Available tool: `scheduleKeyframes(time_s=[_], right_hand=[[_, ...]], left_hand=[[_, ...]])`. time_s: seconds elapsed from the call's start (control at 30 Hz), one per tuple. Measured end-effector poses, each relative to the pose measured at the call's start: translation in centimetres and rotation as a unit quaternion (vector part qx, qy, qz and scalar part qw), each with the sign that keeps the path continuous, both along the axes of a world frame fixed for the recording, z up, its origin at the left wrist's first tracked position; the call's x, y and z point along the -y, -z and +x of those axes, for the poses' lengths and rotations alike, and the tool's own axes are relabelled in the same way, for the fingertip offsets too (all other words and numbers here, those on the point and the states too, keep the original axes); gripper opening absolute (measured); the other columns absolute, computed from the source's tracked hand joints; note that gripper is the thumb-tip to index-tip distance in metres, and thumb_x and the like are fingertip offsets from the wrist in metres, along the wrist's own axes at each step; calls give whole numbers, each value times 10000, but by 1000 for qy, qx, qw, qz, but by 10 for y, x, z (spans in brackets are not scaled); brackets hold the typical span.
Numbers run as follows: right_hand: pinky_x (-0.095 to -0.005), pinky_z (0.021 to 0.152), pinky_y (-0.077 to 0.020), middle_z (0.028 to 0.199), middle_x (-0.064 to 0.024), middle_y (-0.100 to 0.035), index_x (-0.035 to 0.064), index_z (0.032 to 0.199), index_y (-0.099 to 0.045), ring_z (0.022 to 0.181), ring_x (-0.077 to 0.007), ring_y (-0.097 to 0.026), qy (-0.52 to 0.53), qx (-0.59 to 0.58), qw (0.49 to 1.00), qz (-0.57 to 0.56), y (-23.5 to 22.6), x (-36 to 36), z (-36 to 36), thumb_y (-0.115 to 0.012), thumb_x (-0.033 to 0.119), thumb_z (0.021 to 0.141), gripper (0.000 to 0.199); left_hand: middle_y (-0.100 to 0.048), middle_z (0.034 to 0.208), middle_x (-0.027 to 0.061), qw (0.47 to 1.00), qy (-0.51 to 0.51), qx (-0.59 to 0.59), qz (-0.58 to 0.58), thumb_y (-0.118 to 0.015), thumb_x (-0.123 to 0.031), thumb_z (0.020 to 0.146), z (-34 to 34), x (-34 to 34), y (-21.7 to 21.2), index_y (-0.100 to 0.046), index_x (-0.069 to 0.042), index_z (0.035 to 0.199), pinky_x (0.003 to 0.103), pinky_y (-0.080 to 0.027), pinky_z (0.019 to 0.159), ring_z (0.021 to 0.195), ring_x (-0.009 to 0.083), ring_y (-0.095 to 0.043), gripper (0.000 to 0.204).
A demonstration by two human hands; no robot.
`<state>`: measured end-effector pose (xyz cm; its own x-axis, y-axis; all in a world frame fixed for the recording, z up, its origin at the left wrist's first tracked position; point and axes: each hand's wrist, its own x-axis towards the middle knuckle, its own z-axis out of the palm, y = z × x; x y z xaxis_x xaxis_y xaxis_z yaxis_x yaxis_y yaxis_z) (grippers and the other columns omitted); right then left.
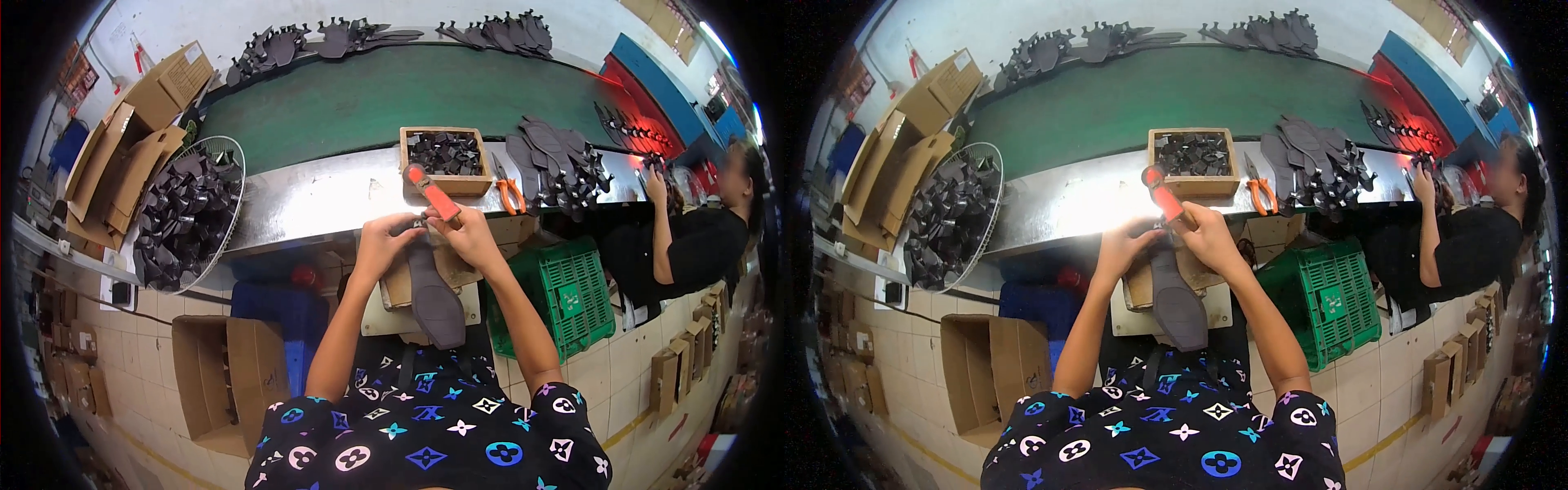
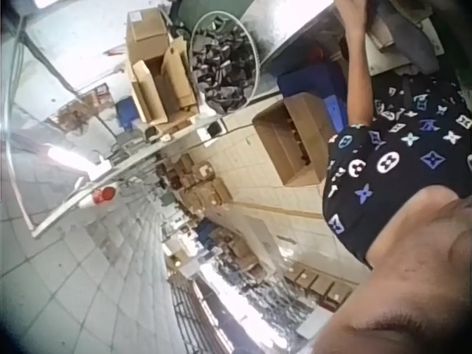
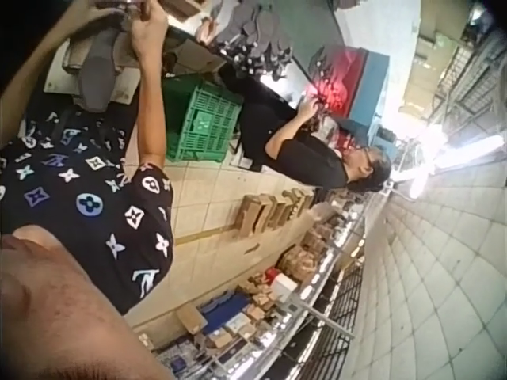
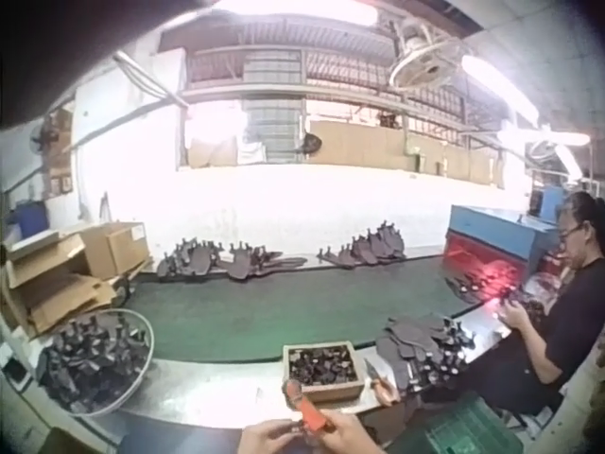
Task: Assembling shoe components by nailing and hammering parts together on a workbench.
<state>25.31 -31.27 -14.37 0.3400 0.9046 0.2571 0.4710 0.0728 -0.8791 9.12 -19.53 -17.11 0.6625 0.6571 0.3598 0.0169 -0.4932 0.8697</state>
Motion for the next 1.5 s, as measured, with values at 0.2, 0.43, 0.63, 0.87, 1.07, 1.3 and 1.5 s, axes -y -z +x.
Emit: scheduleKeyframes(time_s=[0.2, 0.43, 0.63, 0.87, 1.07, 1.3, 1.5], right_hand=[[-308, 778, -516, 922, -132, -707, -49, 1095, -650, 843, -212, -683, -12, 4, 999, 39, -13, 1, -8, -665, 70, 872, 254], [-392, 751, -482, 901, -180, -641, -7, 1050, -640, 855, -377, -618, -21, 82, 996, 28, -18, 7, -8, -663, 25, 805, 249], [-396, 757, -482, 904, -174, -641, -3, 1031, -645, 879, -372, -618, -5, 84, 996, 12, -23, 4, -15, -658, -12, 786, 246], [-370, 754, -492, 879, -145, -626, -12, 1017, -631, 852, -314, -623, -12, 159, 985, 65, -17, 9, -18, -706, 19, 784, 247], [-356, 644, -486, 818, -164, -648, 17, 1108, -615, 694, -305, -627, 63, 51, 993, -87, -61, 43, -43, -677, 119, 912, 229], [-471, 756, -508, 1000, -274, -619, -28, 1230, -498, 906, -483, -611, 78, 134, 988, -8, -60, 81, -68, -571, 101, 973, 297], [-316, 675, -486, 883, -136, -634, -67, 1184, -580, 741, -229, -615, 114, 167, 973, 111, -105, 90, -73, -567, 95, 980, 261]], left_hand=[[-734, 1011, 136, 999, 33, -6, -28, -775, -117, 791, -4, 5, -4, -727, -4, 1030, 335, -528, 818, 909, 247, -703, 269], [-730, 1013, 133, 999, 37, 5, -22, -773, -109, 771, -3, 3, 5, -720, 0, 1003, 356, -513, 858, 934, 279, -690, 262], [-722, 1009, 142, 998, 47, -4, -40, -760, -95, 769, -4, -2, 15, -710, 3, 1001, 362, -512, 858, 934, 289, -686, 257], [-729, 1015, 145, 996, 37, 8, -74, -763, -104, 780, -7, 4, 1, -713, 4, 1050, 323, -522, 843, 918, 227, -703, 295], [-750, 974, 94, 985, 59, -1, -162, -749, -85, 799, -7, 3, -2, -730, 1, 1087, 290, -533, 795, 854, 128, -675, 300], [-744, 962, 53, 982, 79, -26, -171, -720, -49, 816, -9, 2, -11, -741, 3, 1072, 236, -532, 754, 845, 78, -653, 262], [-741, 1016, 104, 995, 42, -53, -75, -779, -180, 796, -18, 3, -15, -645, -24, 1234, 298, -509, 868, 958, 176, -666, 484]])
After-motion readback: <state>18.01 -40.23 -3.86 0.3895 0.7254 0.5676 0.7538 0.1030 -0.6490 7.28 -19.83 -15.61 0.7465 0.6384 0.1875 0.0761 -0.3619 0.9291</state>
